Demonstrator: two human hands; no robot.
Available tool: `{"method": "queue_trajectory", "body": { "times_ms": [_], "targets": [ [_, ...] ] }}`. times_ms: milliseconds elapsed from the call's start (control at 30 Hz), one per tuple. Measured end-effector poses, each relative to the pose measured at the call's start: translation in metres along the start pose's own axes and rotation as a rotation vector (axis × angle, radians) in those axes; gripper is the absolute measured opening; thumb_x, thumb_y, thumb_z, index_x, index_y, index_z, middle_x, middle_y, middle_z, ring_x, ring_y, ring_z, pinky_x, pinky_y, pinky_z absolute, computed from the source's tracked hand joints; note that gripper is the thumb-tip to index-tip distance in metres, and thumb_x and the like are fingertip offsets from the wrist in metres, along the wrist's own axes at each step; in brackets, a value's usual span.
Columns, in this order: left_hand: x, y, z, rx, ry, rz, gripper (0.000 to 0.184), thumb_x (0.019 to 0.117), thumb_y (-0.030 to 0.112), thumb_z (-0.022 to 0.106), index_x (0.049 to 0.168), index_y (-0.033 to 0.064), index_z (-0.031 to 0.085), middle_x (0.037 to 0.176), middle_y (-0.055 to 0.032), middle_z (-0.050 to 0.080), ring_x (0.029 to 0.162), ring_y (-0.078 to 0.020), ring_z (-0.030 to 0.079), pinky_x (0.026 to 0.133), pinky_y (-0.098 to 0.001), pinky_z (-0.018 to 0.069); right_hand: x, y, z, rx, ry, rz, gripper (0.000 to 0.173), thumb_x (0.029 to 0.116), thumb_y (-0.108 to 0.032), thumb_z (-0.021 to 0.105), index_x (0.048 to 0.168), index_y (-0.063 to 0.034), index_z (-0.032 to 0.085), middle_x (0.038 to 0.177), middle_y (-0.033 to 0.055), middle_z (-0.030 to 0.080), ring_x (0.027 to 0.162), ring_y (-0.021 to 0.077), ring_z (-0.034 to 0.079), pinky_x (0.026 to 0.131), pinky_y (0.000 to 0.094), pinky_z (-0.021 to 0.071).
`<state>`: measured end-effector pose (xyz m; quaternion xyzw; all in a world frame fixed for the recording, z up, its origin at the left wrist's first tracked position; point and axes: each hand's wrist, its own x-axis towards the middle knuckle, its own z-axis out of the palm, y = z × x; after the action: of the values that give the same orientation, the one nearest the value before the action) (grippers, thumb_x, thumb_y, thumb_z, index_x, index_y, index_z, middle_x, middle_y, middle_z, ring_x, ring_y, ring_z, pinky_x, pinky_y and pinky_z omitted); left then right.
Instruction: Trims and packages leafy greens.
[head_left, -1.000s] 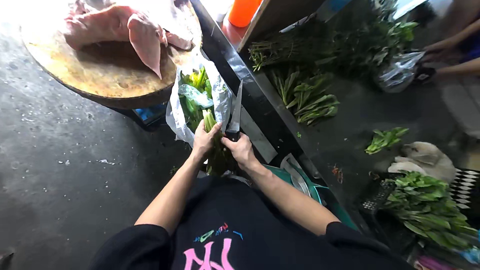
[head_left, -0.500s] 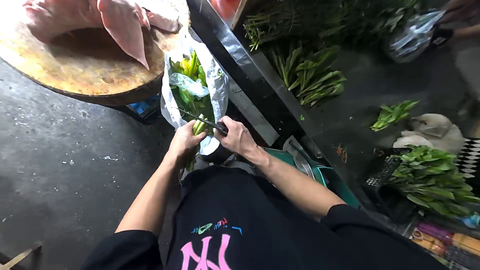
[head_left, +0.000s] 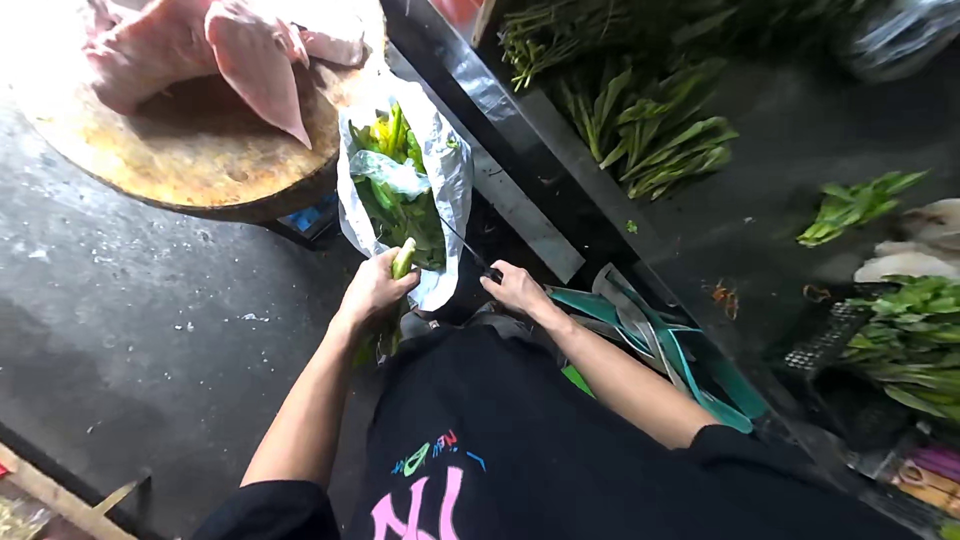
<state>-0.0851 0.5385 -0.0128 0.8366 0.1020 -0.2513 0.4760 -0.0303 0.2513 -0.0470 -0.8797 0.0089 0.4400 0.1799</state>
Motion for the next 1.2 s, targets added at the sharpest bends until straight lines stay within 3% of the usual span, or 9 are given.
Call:
{"method": "queue_trajectory", "body": {
  "times_ms": [200,333,467,533,667,833,967,1100,1200],
  "targets": [
    [0.017,0.016,0.017,0.095,-0.018,0.052,0.036,0.092,0.035,0.071,0.114,0.0061,0.069,0.09,-0.0132,0.069,0.082,-0.0269,0.066,0.077,-0.0559,0.0535,-0.025,0.05,-0.008,0.14,-0.006,0.013,0.045,0.101,-0.036,0.061,0.134,-0.0053,0.061,0.12,0.021,0.069,0.114,0.0349,0.066,0.1,0.0558,0.0505],
    [0.03,0.024,0.043,0.083,-0.009,0.104,0.042,0.083,0.04,0.076,0.104,0.0045,0.069,0.082,-0.0078,0.066,0.072,-0.0201,0.064,0.068,-0.0498,0.0541,-0.068,0.102,-0.04,0.363,0.045,0.083,0.053,0.0959,-0.026,0.066,0.143,-0.0043,0.052,0.128,0.0226,0.064,0.118,0.0348,0.063,0.102,0.0555,0.049],
    [0.047,0.055,0.067,0.289,-0.14,0.111,0.036,0.0863,0.029,0.079,0.106,0.0018,0.067,0.086,-0.0161,0.067,0.079,-0.032,0.064,0.074,-0.0604,0.0504,-0.109,0.168,-0.065,0.873,0.399,0.061,0.052,0.089,-0.013,0.066,0.139,-0.0025,0.054,0.111,0.0169,0.066,0.095,0.0241,0.064,0.087,0.0441,0.054],
    [0.06,0.08,0.078,0.375,-0.167,0.136,0.034,0.0863,0.03,0.077,0.106,0.0027,0.068,0.085,-0.016,0.067,0.078,-0.0333,0.065,0.072,-0.0617,0.051,-0.122,0.204,-0.08,1.019,0.613,0.044,0.051,0.0884,-0.011,0.068,0.137,-0.0037,0.056,0.111,0.0139,0.067,0.097,0.0219,0.065,0.088,0.0428,0.0555],
    [0.09,0.139,0.1,0.43,-0.109,0.165,0.035,0.087,0.034,0.076,0.102,0.0038,0.067,0.081,-0.0143,0.066,0.074,-0.0317,0.065,0.069,-0.0602,0.0513,-0.134,0.293,-0.115,0.879,0.945,0.356,0.064,0.0917,-0.029,0.078,0.145,-0.0067,0.052,0.126,0.0224,0.066,0.112,0.0369,0.067,0.096,0.0592,0.0533],
    [0.11,0.224,0.133,0.328,0.066,0.277,0.044,0.0832,0.045,0.074,0.1,0.0051,0.067,0.079,-0.0096,0.065,0.071,-0.0247,0.064,0.066,-0.0539,0.0531,-0.136,0.409,-0.132,0.834,1.019,0.632,0.083,0.0959,-0.024,0.071,0.162,-0.0088,0.023,0.135,0.0258,0.061,0.119,0.0426,0.063,0.101,0.0596,0.0508],
    [0.108,0.284,0.181,0.517,0.013,0.279,0.047,0.0888,0.042,0.077,0.114,0.003,0.069,0.094,-0.0199,0.07,0.088,-0.0366,0.068,0.081,-0.0644,0.0517,-0.134,0.472,-0.125,0.784,1.032,0.746,0.066,0.0953,-0.023,0.071,0.153,-0.0044,0.043,0.136,0.0277,0.06,0.124,0.0455,0.06,0.105,0.062,0.0473],
    [0.106,0.306,0.208,0.59,-0.042,0.199,0.045,0.0911,0.04,0.075,0.117,0.0036,0.068,0.093,-0.0168,0.07,0.086,-0.0319,0.068,0.081,-0.0584,0.0536,-0.122,0.494,-0.128,0.691,0.966,0.776,0.065,0.0937,-0.026,0.073,0.15,-0.0063,0.048,0.133,0.0278,0.062,0.123,0.047,0.06,0.104,0.0638,0.0465],
    [0.108,0.304,0.21,0.572,0.025,0.153,0.046,0.0909,0.043,0.076,0.114,0.0037,0.068,0.091,-0.0156,0.069,0.085,-0.0307,0.068,0.081,-0.0572,0.0533,-0.117,0.498,-0.133,0.59,1.007,0.736,0.067,0.0924,-0.028,0.075,0.149,-0.0036,0.049,0.137,0.0301,0.058,0.131,0.0494,0.053,0.111,0.0629,0.0397]
  ]
}}
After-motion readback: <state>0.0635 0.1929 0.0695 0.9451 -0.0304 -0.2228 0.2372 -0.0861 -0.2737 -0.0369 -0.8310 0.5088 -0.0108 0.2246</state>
